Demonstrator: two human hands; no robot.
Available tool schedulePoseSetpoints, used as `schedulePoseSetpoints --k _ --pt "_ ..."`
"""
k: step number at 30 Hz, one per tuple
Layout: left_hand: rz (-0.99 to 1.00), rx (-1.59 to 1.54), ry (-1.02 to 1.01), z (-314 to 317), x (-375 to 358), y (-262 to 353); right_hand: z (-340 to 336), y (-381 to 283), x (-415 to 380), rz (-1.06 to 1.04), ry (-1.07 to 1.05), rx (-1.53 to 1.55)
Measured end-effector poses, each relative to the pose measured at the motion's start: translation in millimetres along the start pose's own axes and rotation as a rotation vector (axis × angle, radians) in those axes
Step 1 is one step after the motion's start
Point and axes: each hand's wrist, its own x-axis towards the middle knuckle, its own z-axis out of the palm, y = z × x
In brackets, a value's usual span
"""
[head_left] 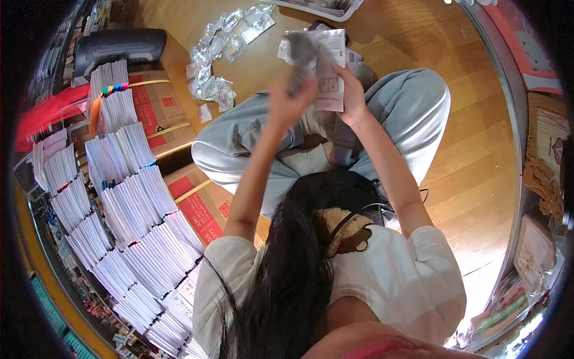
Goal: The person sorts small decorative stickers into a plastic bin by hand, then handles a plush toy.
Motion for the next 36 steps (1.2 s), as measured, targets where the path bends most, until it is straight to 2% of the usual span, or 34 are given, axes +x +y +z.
schedulePoseSetpoints --k 1,2,5,6,10,13,14,17,18,21,22,24,26,29,33,34,36 --pt "0.0 -0.002 -0.001 0 0 0 4 -1 -2 -0.048 -0.039 0.14" --pt "0.385 0.181 0.055 22 -6 -10 7 -1 -5 -0.096 -0.077 0.279" --pt "0.256 0.118 0.18 38 4 -29 4 7 -11 -0.134 -0.142 0.103" --pt "0.235 0.072 0.224 33 21 -16 0 13 -7 -0.158 -0.153 0.019" --pt "-0.038 -0.063 0.36 19 64 -9 16 19 -13 -0.078 -0.074 0.038" --pt "0.032 -0.212 0.269 39 54 -6 4 9 -9 -0.089 -0.03 0.085" --pt "0.142 -0.119 0.249 47 42 0 -8 7 -1 -0.096 -0.064 0.178" --pt "0.201 0.091 0.265 58 15 2 -17 8 0 -0.119 -0.081 0.235" --pt "0.168 -0.067 0.287 52 17 16 -12 5 -2 -0.094 -0.042 0.127" --pt "0.125 0.047 0.393 26 56 2 0 9 -7 0.098 -0.041 0.096" --pt "-0.045 0.025 0.407 17 68 2 6 9 -10 0.168 -0.09 0.084" --pt "-0.249 -0.256 0.308 13 71 11 5 10 -11 0.116 -0.124 0.075" --pt "-0.155 -0.133 0.369 27 69 -8 -2 9 -11 0.115 -0.13 0.081" --pt "0.135 0.044 0.297 42 31 1 0 -1 -9 -0.006 -0.068 0.107" --pt "0.196 0.147 0.357 46 17 -2 0 6 -8 -0.076 -0.06 0.014" --pt "0.205 0.17 0.366 41 26 2 -3 8 -8 0.004 -0.102 0.013" --pt "0.068 0.14 0.426 31 54 -2 -17 10 -6 0.16 -0.183 0.008"
